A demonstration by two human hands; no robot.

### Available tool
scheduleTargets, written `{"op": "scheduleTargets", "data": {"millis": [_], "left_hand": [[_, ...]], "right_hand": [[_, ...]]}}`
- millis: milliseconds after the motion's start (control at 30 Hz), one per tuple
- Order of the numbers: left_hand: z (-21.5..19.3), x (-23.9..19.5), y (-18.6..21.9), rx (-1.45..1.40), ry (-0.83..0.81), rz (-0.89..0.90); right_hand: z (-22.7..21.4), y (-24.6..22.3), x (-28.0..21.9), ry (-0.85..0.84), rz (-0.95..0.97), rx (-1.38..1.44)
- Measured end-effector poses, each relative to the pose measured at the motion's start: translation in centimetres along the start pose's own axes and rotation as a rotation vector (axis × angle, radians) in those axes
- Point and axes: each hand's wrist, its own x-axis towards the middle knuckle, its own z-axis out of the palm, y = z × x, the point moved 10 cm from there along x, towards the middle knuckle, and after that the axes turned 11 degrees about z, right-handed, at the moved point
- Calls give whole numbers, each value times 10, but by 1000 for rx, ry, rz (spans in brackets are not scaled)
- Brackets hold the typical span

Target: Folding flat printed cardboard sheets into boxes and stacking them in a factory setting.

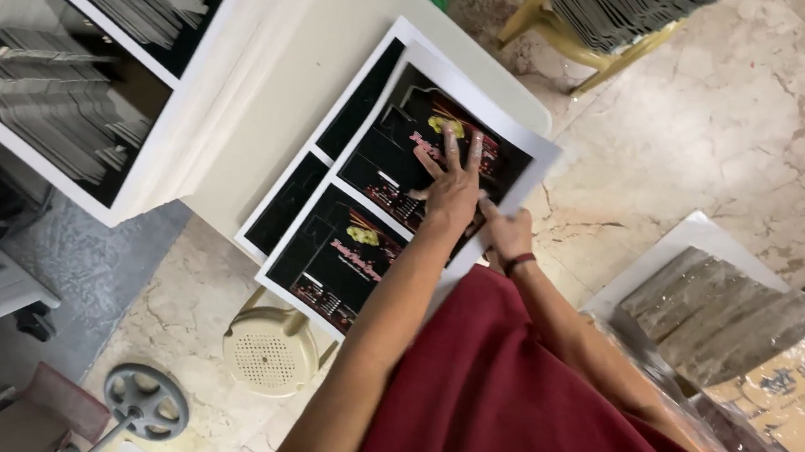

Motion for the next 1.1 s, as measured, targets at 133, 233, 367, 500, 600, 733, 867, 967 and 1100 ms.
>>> {"op": "scheduleTargets", "data": {"millis": [133, 233, 367, 500, 600, 733, 867, 967, 1100], "left_hand": [[-14, -11, 6, 38, -13, -9], [-14, -2, 3, 5, 39, 4], [-8, 6, 0, -2, 55, -16], [-3, 2, -1, 19, 47, -24], [-19, -2, 3, 13, 83, -3], [-14, -1, 1, -55, 49, -11], [1, 10, -1, -49, 0, -23], [-6, 10, 3, -14, -12, -31], [-12, 9, 2, -44, 81, -56]], "right_hand": [[26, 2, -19, -136, 194, 732], [10, -6, -8, -164, 128, 580], [-1, 23, 50, -108, -48, 144], [31, 22, 11, -264, 212, 673], [32, 12, 13, -242, 325, 637], [16, -15, -21, -98, 418, 488], [30, 14, -8, -300, 532, 632], [18, -17, -58, -192, 355, 333], [-19, -44, -76, -15, 1, 120]]}}
